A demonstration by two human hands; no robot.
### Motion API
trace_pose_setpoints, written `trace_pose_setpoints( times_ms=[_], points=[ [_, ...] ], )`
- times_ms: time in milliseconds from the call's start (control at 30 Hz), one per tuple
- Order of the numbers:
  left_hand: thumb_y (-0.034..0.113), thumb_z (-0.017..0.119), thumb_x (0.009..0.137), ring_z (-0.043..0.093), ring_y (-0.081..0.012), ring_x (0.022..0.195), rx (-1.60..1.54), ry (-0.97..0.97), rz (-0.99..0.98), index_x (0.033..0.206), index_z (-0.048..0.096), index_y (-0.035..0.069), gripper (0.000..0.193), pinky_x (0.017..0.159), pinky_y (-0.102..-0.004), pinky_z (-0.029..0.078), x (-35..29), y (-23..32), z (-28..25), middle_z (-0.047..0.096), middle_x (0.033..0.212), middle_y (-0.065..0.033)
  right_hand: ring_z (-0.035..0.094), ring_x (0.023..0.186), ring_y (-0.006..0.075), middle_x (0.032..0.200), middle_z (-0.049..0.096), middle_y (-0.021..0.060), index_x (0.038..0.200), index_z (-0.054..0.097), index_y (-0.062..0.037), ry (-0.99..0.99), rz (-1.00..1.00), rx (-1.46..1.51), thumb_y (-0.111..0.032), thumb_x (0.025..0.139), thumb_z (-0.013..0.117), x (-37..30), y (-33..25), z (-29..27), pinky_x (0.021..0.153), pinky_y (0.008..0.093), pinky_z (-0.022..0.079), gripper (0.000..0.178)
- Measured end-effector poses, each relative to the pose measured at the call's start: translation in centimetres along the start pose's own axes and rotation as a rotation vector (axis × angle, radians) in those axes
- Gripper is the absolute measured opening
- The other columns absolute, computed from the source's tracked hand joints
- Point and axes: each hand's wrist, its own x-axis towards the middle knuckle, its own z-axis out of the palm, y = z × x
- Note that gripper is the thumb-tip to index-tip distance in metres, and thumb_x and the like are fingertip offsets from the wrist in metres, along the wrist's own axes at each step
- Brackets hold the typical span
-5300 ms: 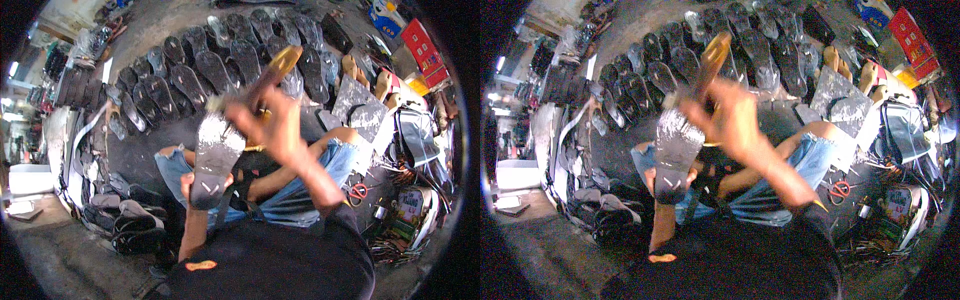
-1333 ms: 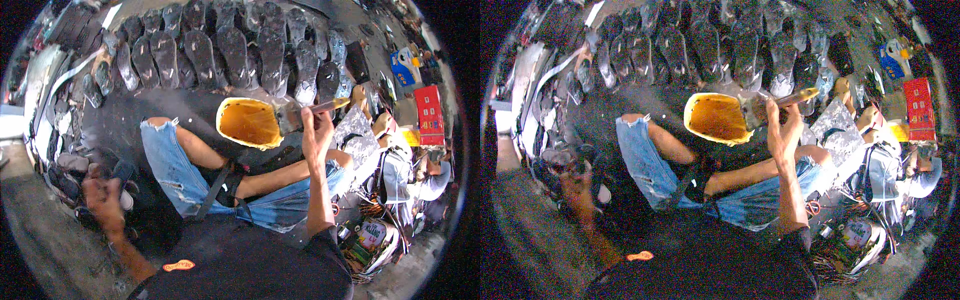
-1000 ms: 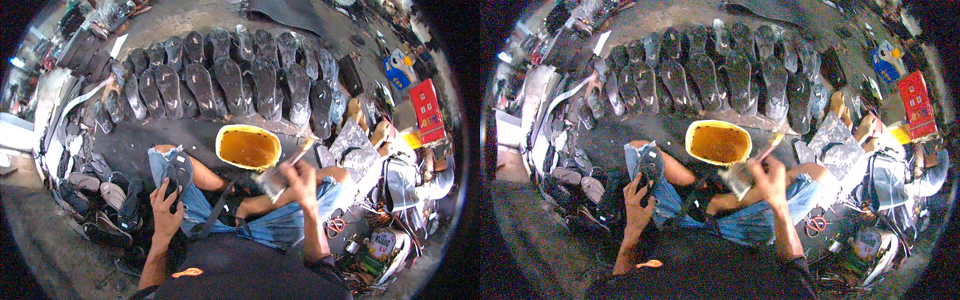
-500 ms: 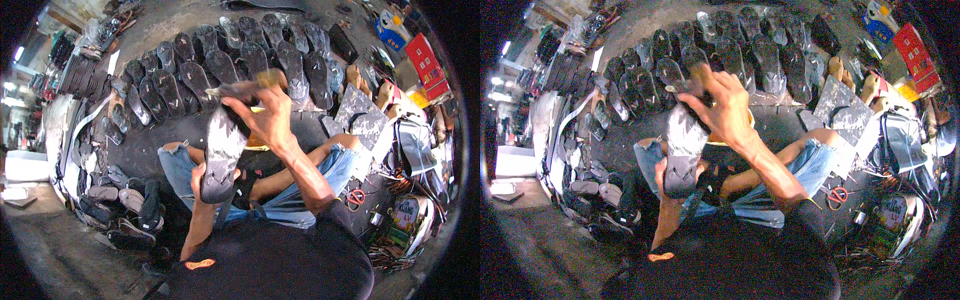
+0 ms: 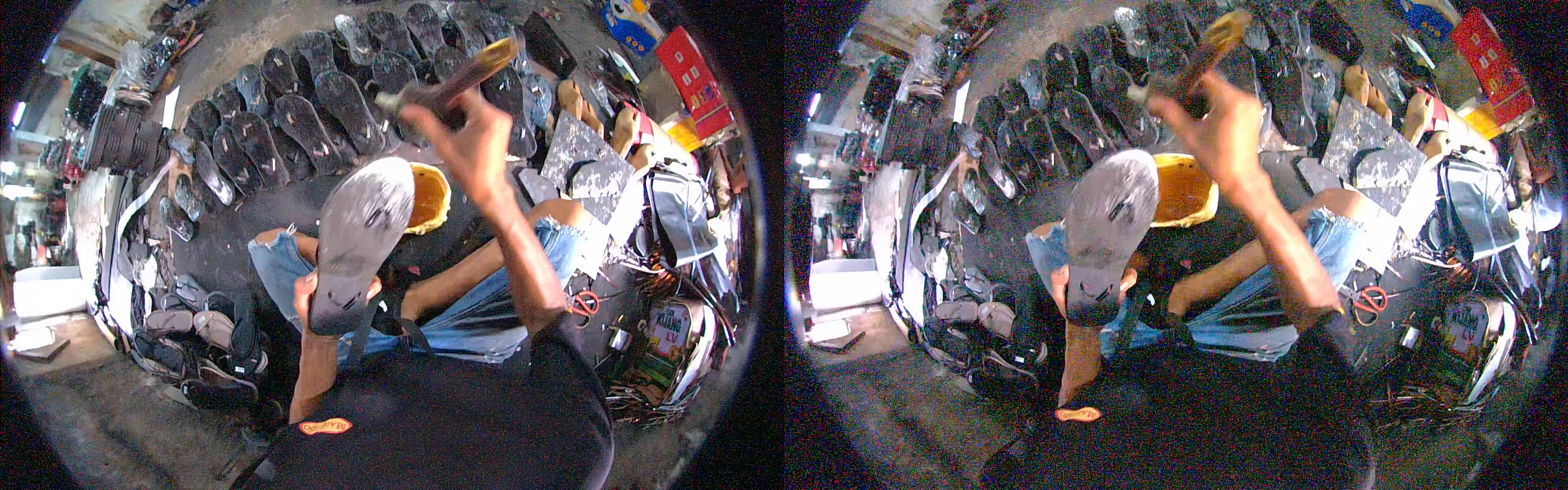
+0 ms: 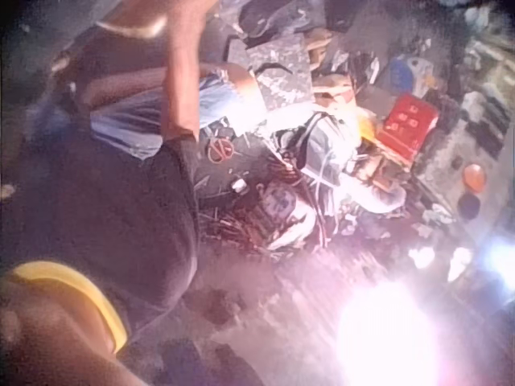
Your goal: The person sits on the floor and repeatedly picks up black shoe soles, dips a brush into a yellow container of paint, and applies paint to the soles. Each painted sole is placed back onto a pile of similar soles on the floor.
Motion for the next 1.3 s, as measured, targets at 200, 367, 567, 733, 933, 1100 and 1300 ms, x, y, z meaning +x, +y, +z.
trace_pose_setpoints(
  times_ms=[200, 367, 567, 733, 933, 1100, 1300],
  points=[
    [0.044, 0.057, 0.104, 0.068, -0.0322, 0.114, 0.172, 0.034, 0.149, 0.143, 0.059, 0.008, 0.053, 0.107, -0.0521, 0.052, 2.8, -0.9, -0.8, 0.070, 0.128, -0.0144, 0.072, 0.084, 0.0218, 0.092, 0.074, 0.0077, 0.107, 0.078, -0.0055, -0.522, -0.136, 0.227, -0.033, 0.087, 0.085, -12.3, -6.0, 0.1, 0.078, 0.0350, 0.057, 0.034],
    [0.030, 0.052, 0.109, 0.070, -0.0235, 0.113, -0.050, 0.047, 0.176, 0.155, 0.046, 0.010, 0.050, 0.095, -0.0465, 0.061, 3.8, -1.1, 2.1, 0.063, 0.140, -0.0129, 0.069, 0.078, 0.0219, 0.089, 0.073, 0.0098, 0.100, 0.078, -0.0035, -0.302, 0.067, 0.190, -0.024, 0.088, 0.085, -10.2, -6.1, 1.0, 0.069, 0.0363, 0.054, 0.025],
    [0.034, 0.052, 0.109, 0.068, -0.0235, 0.116, -0.030, 0.035, 0.136, 0.154, 0.049, 0.011, 0.050, 0.098, -0.0419, 0.059, 6.5, 1.9, 1.2, 0.069, 0.131, -0.0093, 0.068, 0.066, 0.0212, 0.076, 0.072, 0.0116, 0.088, 0.078, -0.0051, -0.358, -0.151, 0.564, -0.023, 0.083, 0.090, -13.3, -10.1, 1.3, 0.060, 0.0395, 0.052, 0.022],
    [0.045, 0.056, 0.106, 0.072, -0.0295, 0.106, -0.231, -0.074, 0.139, 0.149, 0.054, 0.012, 0.055, 0.093, -0.0492, 0.061, 6.8, 0.6, -0.1, 0.070, 0.128, -0.0114, 0.069, 0.074, 0.0115, 0.082, 0.076, 0.0053, 0.093, 0.080, -0.0025, -0.249, 0.292, 0.459, -0.021, 0.087, 0.087, -10.2, -8.1, 0.9, 0.068, 0.0321, 0.055, 0.021],
    [0.052, 0.053, 0.105, 0.069, -0.0316, 0.113, -0.451, -0.086, 0.090, 0.139, 0.062, 0.012, 0.054, 0.103, -0.0505, 0.056, 7.0, -1.0, -0.2, 0.072, 0.127, -0.0147, 0.069, 0.072, 0.0162, 0.077, 0.071, 0.0065, 0.098, 0.080, -0.0047, -0.197, 0.121, 0.257, -0.020, 0.082, 0.090, -12.1, -5.9, 0.3, 0.069, 0.0349, 0.054, 0.024],
    [0.041, 0.052, 0.108, 0.065, -0.0297, 0.123, -0.151, -0.070, 0.128, 0.141, 0.060, 0.007, 0.049, 0.107, -0.0476, 0.052, 6.8, -0.2, 0.1, 0.069, 0.131, -0.0150, 0.072, 0.073, 0.0228, 0.083, 0.076, 0.0108, 0.091, 0.078, -0.0050, -0.121, 0.012, 0.192, -0.023, 0.085, 0.088, -7.1, -3.5, -0.8, 0.068, 0.0385, 0.056, 0.021],
    [0.042, 0.056, 0.107, 0.068, -0.0257, 0.116, 0.082, -0.109, 0.206, 0.144, 0.056, 0.007, 0.051, 0.100, -0.0453, 0.058, 6.4, -1.4, 1.5, 0.070, 0.127, -0.0118, 0.069, 0.068, 0.0224, 0.078, 0.072, 0.0098, 0.086, 0.074, -0.0080, -0.320, -0.090, 0.170, -0.025, 0.088, 0.084, -9.6, -6.4, -0.9, 0.063, 0.0395, 0.055, 0.020]
  ],
)
